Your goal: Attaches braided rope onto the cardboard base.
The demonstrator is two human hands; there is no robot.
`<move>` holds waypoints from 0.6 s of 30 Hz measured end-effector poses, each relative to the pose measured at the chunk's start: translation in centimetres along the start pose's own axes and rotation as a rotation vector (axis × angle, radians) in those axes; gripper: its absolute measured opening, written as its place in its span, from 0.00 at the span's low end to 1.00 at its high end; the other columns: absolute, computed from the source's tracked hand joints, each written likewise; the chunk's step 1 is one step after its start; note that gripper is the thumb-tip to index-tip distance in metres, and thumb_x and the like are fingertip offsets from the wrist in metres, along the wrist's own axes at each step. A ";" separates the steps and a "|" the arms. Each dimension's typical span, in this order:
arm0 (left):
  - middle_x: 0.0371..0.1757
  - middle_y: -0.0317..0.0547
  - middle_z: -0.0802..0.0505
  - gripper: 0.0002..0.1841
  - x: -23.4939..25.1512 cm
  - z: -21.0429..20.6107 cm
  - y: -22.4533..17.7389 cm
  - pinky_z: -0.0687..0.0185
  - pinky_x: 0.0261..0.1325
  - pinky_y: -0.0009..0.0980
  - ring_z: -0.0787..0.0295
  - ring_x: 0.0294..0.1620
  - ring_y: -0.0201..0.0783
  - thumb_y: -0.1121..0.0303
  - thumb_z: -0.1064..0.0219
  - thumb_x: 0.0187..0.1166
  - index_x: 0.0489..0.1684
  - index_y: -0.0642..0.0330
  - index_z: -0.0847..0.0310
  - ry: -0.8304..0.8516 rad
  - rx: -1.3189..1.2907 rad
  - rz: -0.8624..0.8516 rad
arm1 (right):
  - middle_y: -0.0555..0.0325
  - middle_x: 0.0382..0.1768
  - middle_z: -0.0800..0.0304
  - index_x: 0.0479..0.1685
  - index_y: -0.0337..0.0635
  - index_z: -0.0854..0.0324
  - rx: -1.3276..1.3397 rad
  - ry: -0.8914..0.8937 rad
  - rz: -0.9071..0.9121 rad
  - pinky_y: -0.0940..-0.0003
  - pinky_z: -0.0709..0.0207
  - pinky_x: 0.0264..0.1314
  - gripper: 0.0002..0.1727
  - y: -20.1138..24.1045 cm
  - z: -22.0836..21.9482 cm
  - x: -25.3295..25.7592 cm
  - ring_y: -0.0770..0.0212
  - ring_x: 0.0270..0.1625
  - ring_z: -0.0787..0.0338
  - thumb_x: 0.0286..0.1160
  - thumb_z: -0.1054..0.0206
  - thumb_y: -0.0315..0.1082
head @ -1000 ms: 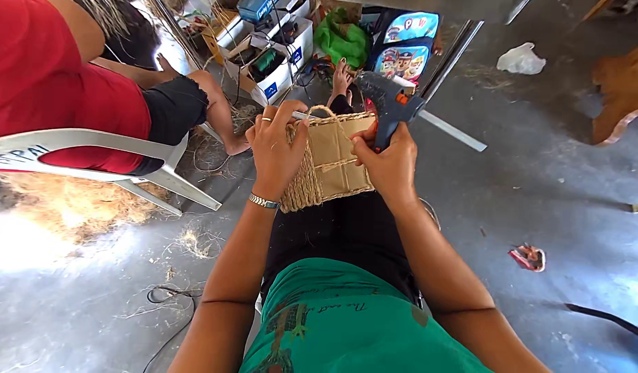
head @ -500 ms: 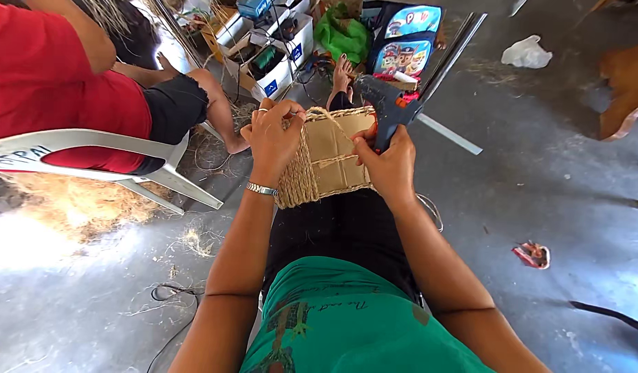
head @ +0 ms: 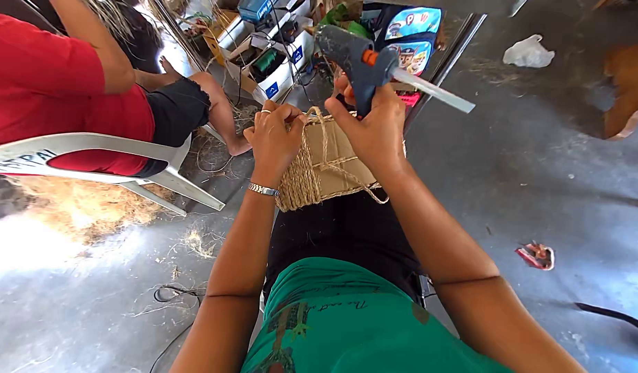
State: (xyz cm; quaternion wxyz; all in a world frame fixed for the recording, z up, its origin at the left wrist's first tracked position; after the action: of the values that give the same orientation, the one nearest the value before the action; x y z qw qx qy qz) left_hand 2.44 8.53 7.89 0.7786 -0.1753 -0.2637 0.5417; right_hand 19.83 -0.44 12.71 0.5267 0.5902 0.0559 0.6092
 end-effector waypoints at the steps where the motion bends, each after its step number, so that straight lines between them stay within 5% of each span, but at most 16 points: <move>1: 0.58 0.44 0.13 0.15 0.0 0.0 0.0 0.39 0.65 0.63 0.21 0.66 0.47 0.51 0.40 0.83 0.50 0.44 0.09 -0.004 0.005 -0.002 | 0.50 0.50 0.06 0.56 0.31 0.17 0.009 0.024 0.003 0.67 0.13 0.61 0.22 0.3 -0.5 0.2 0.64 0.54 0.07 0.74 0.23 0.41; 4: 0.57 0.45 0.13 0.16 0.1 -0.2 -0.1 0.40 0.64 0.64 0.20 0.65 0.49 0.50 0.40 0.83 0.50 0.46 0.09 -0.005 0.013 -0.009 | 0.48 0.49 0.05 0.57 0.30 0.18 -0.024 0.109 -0.016 0.66 0.12 0.58 0.25 0.4 -2.4 0.3 0.61 0.51 0.06 0.69 0.20 0.41; 10: 0.61 0.43 0.14 0.15 -0.1 -0.1 0.4 0.41 0.66 0.63 0.23 0.68 0.48 0.51 0.42 0.84 0.52 0.43 0.10 0.036 -0.004 0.001 | 0.52 0.40 0.06 0.47 0.33 0.14 -0.032 0.081 -0.093 0.68 0.12 0.51 0.12 -2.3 -3.4 0.0 0.65 0.42 0.06 0.72 0.25 0.32; 18: 0.55 0.41 0.13 0.14 0.4 -0.2 1.1 0.38 0.62 0.62 0.20 0.63 0.46 0.49 0.40 0.83 0.51 0.39 0.10 -0.013 -0.028 -0.065 | 0.57 0.39 0.05 0.48 0.37 0.18 0.072 0.192 -0.413 0.60 0.08 0.50 0.17 -6.4 -4.4 -2.0 0.63 0.39 0.04 0.65 0.19 0.35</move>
State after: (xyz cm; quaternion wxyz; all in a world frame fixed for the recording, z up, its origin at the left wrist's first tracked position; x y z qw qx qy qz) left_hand 1.87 9.27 7.20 0.7916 -0.1738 -0.2820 0.5134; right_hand 19.61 3.37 5.71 0.6111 0.5241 0.2469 0.5394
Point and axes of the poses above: each hand's wrist, its own x-axis towards the middle knuckle, its own z-axis out of the back of the hand, y = z × x, the point moved 9 cm from there along x, towards the middle knuckle
